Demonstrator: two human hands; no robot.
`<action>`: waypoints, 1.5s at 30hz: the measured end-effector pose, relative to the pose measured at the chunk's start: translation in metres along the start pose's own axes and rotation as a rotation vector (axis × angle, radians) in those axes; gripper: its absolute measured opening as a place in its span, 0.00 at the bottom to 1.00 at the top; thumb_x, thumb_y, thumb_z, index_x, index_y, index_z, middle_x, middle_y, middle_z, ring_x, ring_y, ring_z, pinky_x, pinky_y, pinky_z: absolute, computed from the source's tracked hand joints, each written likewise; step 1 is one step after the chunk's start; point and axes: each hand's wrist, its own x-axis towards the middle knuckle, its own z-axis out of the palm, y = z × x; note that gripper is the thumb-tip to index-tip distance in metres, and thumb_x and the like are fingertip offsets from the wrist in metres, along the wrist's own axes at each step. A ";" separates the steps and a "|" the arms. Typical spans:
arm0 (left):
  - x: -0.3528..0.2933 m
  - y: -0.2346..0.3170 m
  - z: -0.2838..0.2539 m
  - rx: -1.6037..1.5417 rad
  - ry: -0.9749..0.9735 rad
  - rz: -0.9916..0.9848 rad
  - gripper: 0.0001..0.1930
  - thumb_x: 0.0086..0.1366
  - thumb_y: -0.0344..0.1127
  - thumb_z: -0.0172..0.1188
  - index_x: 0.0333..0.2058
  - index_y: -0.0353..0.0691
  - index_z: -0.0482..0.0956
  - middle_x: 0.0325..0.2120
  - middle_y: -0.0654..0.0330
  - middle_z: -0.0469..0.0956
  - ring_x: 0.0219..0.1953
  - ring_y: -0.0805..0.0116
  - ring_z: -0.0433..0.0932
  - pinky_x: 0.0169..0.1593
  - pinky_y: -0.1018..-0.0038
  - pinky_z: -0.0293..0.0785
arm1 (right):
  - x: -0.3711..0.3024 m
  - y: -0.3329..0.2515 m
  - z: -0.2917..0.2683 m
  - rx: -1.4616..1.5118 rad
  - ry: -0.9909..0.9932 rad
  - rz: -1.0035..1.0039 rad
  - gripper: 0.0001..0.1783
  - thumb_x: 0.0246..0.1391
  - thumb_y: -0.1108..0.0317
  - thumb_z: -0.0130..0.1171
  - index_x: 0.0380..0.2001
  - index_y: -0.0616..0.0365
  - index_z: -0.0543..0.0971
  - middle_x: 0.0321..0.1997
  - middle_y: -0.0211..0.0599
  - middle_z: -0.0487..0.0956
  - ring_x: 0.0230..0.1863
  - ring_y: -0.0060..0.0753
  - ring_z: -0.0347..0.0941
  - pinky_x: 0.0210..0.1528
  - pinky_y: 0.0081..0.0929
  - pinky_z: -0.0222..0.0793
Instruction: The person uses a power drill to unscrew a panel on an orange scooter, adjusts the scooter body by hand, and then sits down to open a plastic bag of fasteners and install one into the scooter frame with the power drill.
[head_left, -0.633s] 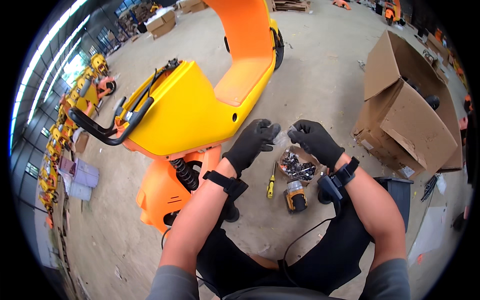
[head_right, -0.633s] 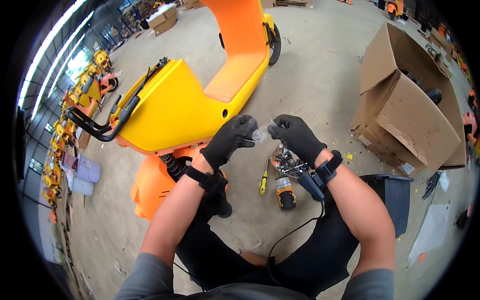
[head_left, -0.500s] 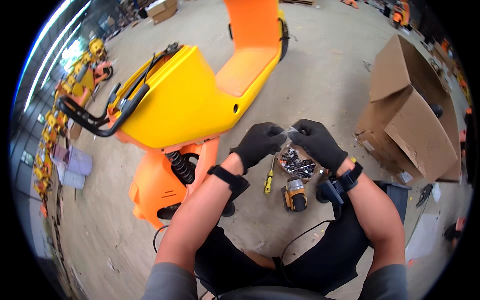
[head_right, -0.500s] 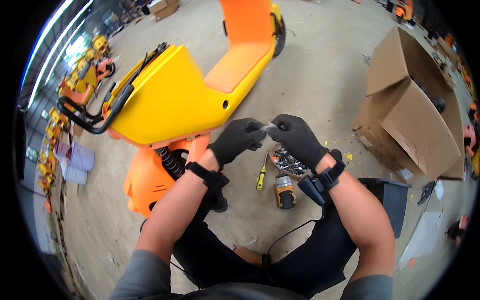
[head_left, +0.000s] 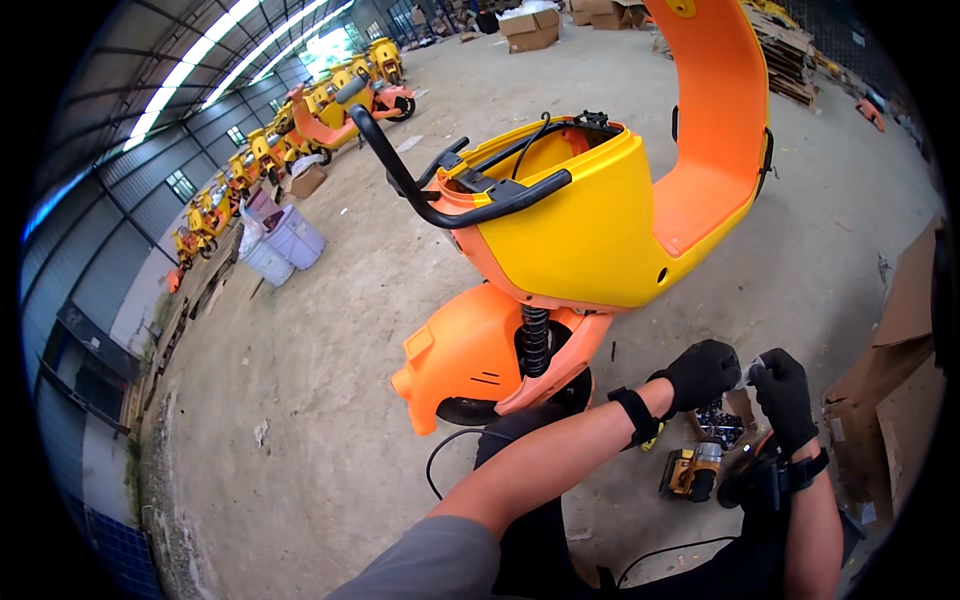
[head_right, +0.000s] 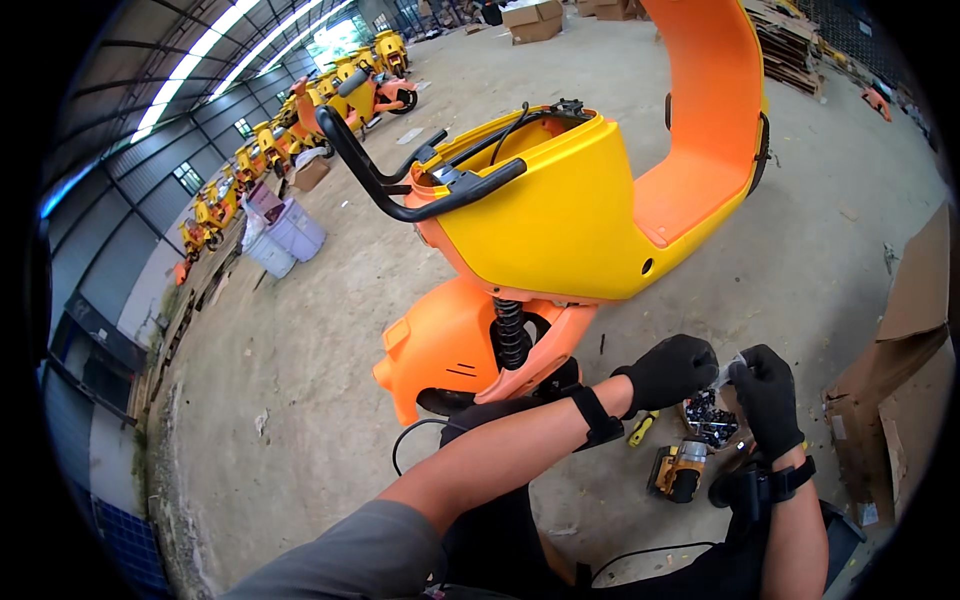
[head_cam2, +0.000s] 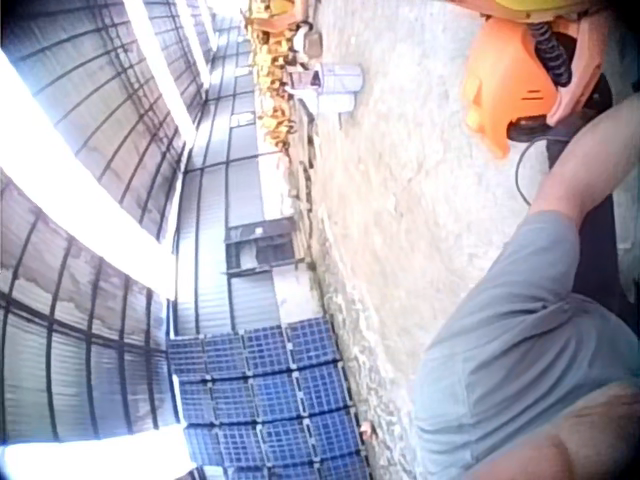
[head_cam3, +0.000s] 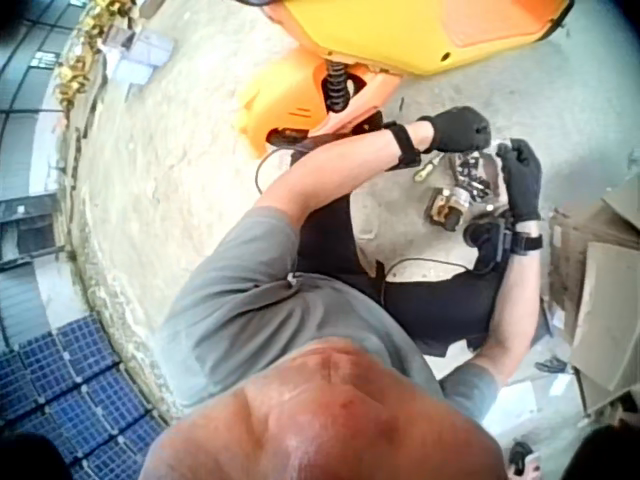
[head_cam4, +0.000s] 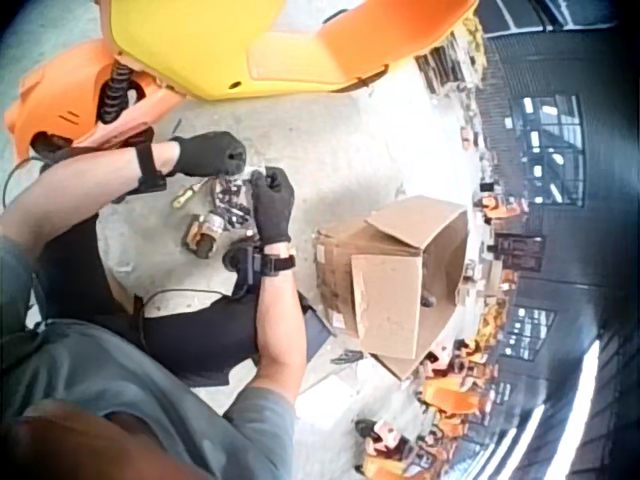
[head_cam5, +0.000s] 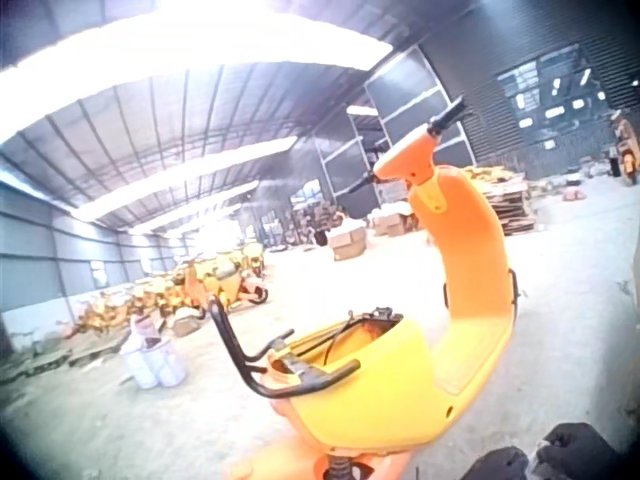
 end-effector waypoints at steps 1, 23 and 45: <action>-0.001 0.001 0.001 -0.006 0.015 -0.009 0.11 0.55 0.37 0.58 0.30 0.33 0.79 0.26 0.49 0.79 0.32 0.56 0.79 0.39 0.64 0.73 | -0.001 -0.002 0.000 0.020 -0.004 0.008 0.04 0.53 0.72 0.58 0.29 0.62 0.77 0.24 0.27 0.76 0.25 0.16 0.69 0.29 0.18 0.66; 0.011 -0.018 0.010 -0.097 0.016 0.135 0.07 0.57 0.31 0.60 0.32 0.34 0.80 0.26 0.55 0.79 0.26 0.68 0.77 0.32 0.72 0.74 | -0.019 -0.009 -0.016 -0.139 -0.065 -0.130 0.08 0.54 0.68 0.58 0.32 0.62 0.77 0.27 0.29 0.76 0.30 0.17 0.69 0.34 0.21 0.67; -0.002 0.015 -0.003 -0.564 -0.096 -0.209 0.12 0.64 0.30 0.56 0.45 0.34 0.76 0.34 0.59 0.79 0.32 0.74 0.78 0.36 0.78 0.77 | -0.017 -0.005 -0.013 0.240 -0.148 0.040 0.09 0.54 0.73 0.56 0.40 0.61 0.78 0.34 0.26 0.77 0.35 0.14 0.70 0.40 0.17 0.68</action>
